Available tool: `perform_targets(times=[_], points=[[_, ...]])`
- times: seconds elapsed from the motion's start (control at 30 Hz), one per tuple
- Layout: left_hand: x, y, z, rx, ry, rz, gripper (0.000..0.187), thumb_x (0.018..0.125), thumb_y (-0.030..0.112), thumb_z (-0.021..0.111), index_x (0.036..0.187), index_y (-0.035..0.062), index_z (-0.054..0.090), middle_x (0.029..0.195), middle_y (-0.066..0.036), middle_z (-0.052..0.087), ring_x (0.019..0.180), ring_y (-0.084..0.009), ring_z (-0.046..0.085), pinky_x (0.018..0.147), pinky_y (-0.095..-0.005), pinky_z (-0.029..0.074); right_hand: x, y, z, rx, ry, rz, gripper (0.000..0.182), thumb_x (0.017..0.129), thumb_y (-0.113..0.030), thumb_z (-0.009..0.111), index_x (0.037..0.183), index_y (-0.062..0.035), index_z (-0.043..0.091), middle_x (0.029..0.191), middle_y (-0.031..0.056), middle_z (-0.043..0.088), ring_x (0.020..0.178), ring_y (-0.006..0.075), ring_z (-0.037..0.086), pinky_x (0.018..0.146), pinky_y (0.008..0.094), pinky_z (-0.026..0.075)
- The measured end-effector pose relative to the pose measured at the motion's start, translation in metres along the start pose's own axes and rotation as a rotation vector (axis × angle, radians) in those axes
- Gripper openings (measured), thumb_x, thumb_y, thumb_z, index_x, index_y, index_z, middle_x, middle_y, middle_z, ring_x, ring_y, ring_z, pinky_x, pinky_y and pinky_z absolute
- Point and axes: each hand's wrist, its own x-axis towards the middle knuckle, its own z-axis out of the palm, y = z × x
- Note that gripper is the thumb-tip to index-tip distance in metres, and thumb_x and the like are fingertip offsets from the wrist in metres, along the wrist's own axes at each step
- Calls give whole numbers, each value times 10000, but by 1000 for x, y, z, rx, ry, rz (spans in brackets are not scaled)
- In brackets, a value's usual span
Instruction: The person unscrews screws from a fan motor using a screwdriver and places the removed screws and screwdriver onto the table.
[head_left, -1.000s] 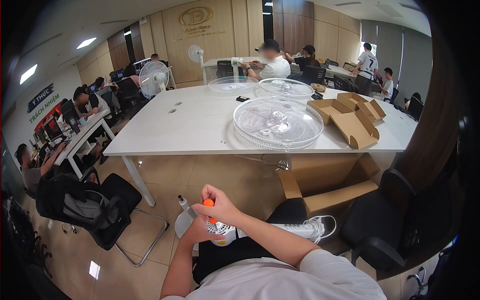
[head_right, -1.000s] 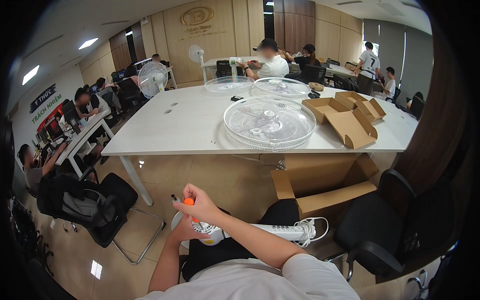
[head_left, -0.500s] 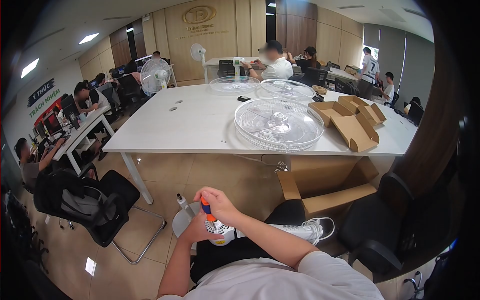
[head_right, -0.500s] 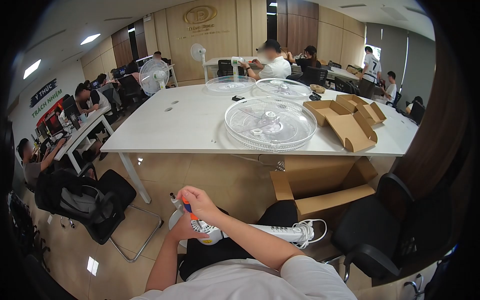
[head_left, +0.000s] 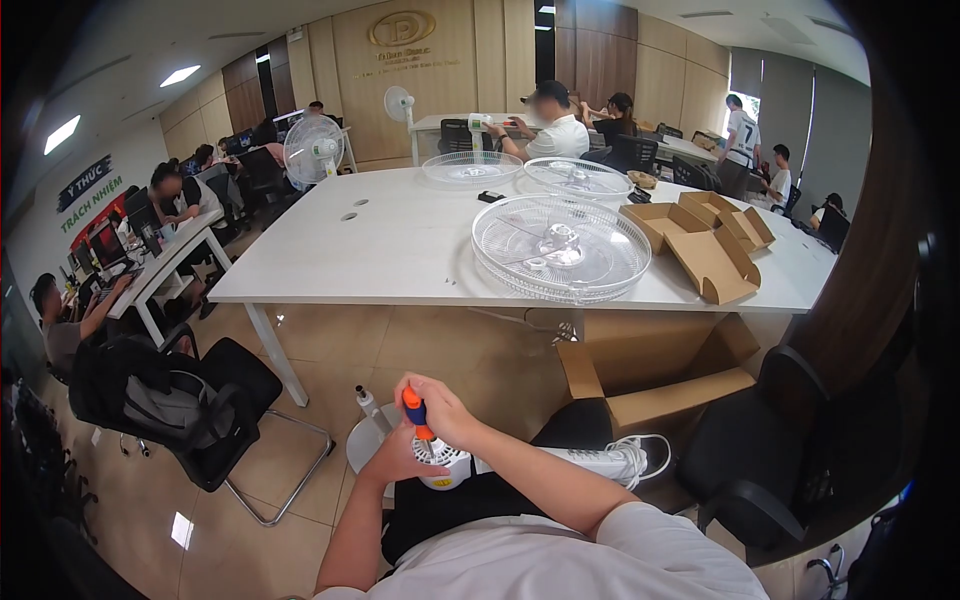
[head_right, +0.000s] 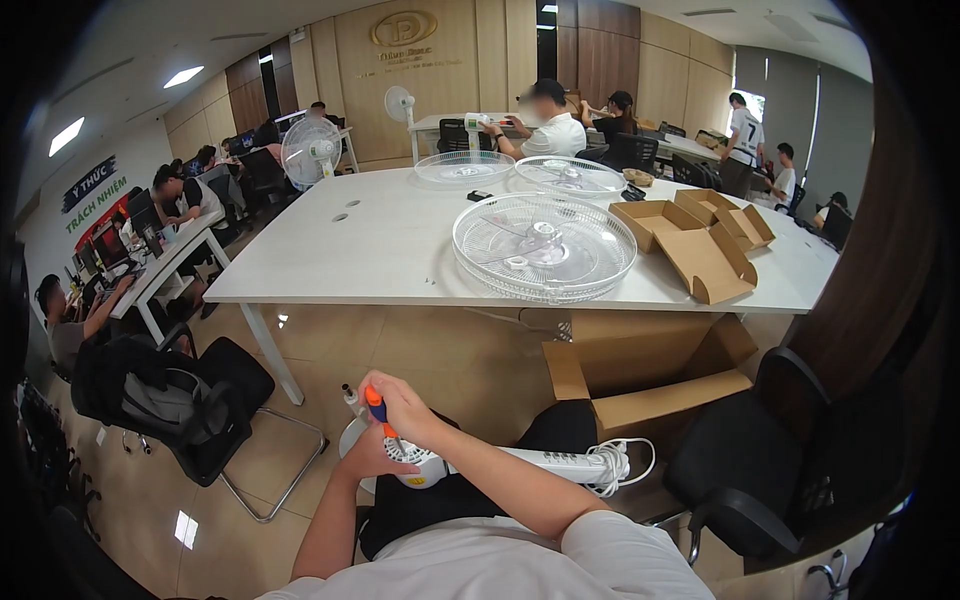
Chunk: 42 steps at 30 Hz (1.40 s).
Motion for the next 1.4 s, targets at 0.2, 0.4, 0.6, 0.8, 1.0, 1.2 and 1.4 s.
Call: perform_targets(times=[0.2, 0.4, 0.6, 0.8, 1.0, 1.2, 1.4], points=[[-3, 9, 1, -6, 87, 3, 1090, 609, 293, 1006, 1489, -2, 434, 1448, -167, 542, 1369, -308, 529, 1145, -423, 419, 1, -4, -2, -121, -24, -103, 117, 1077, -145, 565, 1023, -42, 555, 837, 25, 677, 782, 98, 663, 675, 263, 523], [1, -8, 3, -60, 56, 71, 1120, 597, 297, 1013, 1506, 27, 416, 1416, -158, 564, 1359, -287, 540, 1147, -404, 411, 2, -22, -13, -69, -23, 58, 137, 1050, -154, 617, 1029, -20, 598, 998, 103, 754, 896, 135, 705, 700, 265, 550], [-4, 1, 6, -143, 79, -84, 1137, 581, 258, 1022, 1506, 24, 402, 1427, -118, 559, 1369, -253, 517, 1154, -385, 389, 5, -7, -22, -19, 30, 4, 345, 1078, -235, 335, 973, -18, 582, 881, 83, 606, 765, 186, 627, 743, 320, 546], [-8, -5, 11, -82, 148, 24, 1178, 585, 264, 1020, 1539, 19, 374, 1466, -126, 519, 1411, -276, 469, 1186, -403, 349, 3, -18, -7, 35, 11, -30, 142, 1074, -154, 528, 991, -40, 543, 823, 81, 639, 720, 180, 677, 715, 299, 551], [-19, -9, 24, -239, 237, 87, 1001, 657, 231, 977, 1486, 35, 451, 1447, -123, 521, 1379, -283, 480, 1171, -402, 346, 5, -15, -4, -18, -33, -7, 198, 1113, -195, 525, 1012, -37, 589, 883, 106, 710, 730, 146, 676, 691, 289, 548], [-28, -11, 22, -157, 241, 181, 324, 768, 126, 876, 997, 81, 651, 1315, -139, 575, 1302, -329, 525, 1152, -429, 345, 4, -11, 4, -29, 22, 27, 423, 1157, -359, 366, 1031, -27, 596, 831, 95, 667, 671, 135, 617, 638, 273, 532], [-36, -12, 17, -212, 191, 43, 192, 794, 34, 786, 959, 62, 691, 1207, -139, 618, 1239, -312, 575, 1090, -402, 407, 1, 1, 8, 199, 41, -92, 205, 1101, -214, 536, 1047, -25, 594, 843, 73, 673, 677, 133, 658, 614, 279, 545]])
